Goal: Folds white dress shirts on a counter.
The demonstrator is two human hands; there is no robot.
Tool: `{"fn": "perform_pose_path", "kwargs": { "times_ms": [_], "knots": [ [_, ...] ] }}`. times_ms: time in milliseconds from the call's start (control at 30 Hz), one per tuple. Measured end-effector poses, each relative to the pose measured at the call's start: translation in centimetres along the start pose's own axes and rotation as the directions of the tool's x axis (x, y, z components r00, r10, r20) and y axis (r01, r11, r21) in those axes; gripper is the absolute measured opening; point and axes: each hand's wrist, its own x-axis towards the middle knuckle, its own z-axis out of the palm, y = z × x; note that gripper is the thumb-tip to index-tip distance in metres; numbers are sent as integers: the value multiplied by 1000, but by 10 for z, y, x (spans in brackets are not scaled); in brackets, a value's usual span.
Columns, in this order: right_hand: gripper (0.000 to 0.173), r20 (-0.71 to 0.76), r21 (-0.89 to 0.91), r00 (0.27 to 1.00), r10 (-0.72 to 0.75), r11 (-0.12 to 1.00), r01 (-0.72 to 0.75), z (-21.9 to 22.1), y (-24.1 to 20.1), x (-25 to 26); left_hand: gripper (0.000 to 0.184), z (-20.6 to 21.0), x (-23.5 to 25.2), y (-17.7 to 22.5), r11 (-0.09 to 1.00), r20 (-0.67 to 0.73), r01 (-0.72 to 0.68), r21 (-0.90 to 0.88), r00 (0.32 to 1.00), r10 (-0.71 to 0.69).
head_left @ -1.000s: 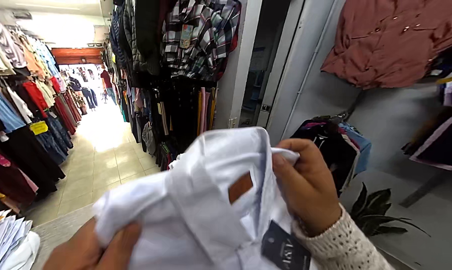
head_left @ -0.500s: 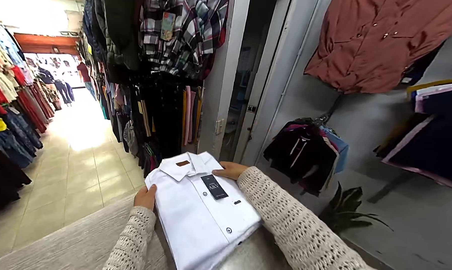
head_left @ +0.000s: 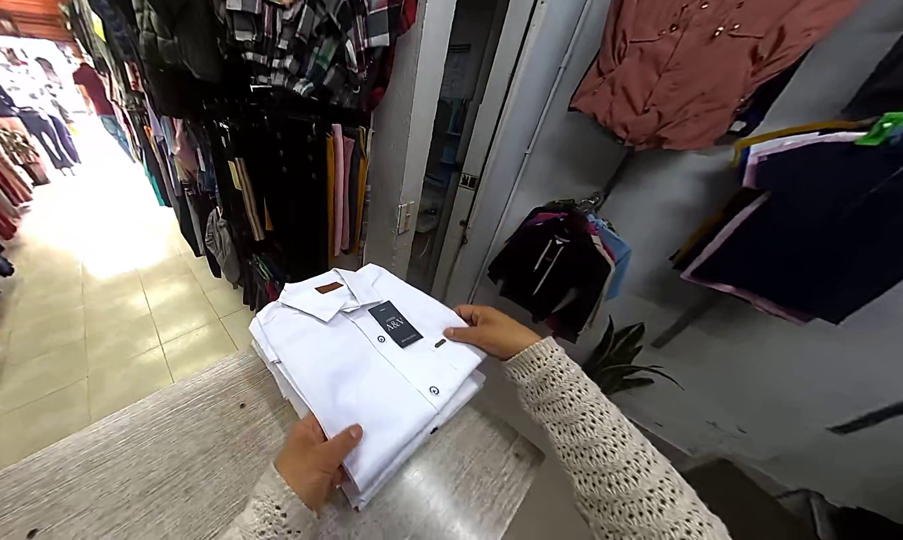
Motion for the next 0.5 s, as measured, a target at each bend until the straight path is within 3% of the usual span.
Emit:
{"fn": "perform_pose_path", "kwargs": {
  "times_ms": [133, 267, 367, 500],
  "knots": [
    [16, -148, 21, 987, 58, 998, -56, 15, 50, -1, 21, -5, -7, -13, 995, 16, 97, 31, 995, -98],
    [28, -266, 109, 962, 58, 994, -30, 45, 64, -21, 27, -13, -15, -14, 995, 8, 91, 32, 996, -91],
    [33, -301, -45, 954, 16, 998, -31, 59, 50, -46, 20, -35, -16, -14, 996, -53, 43, 77, 998, -39],
    [44, -334, -170, 926, -174, 978, 123, 83, 50, -79, 14, -65, -27, -11, 999, -181, 19, 42, 983, -11]
  ]
}}
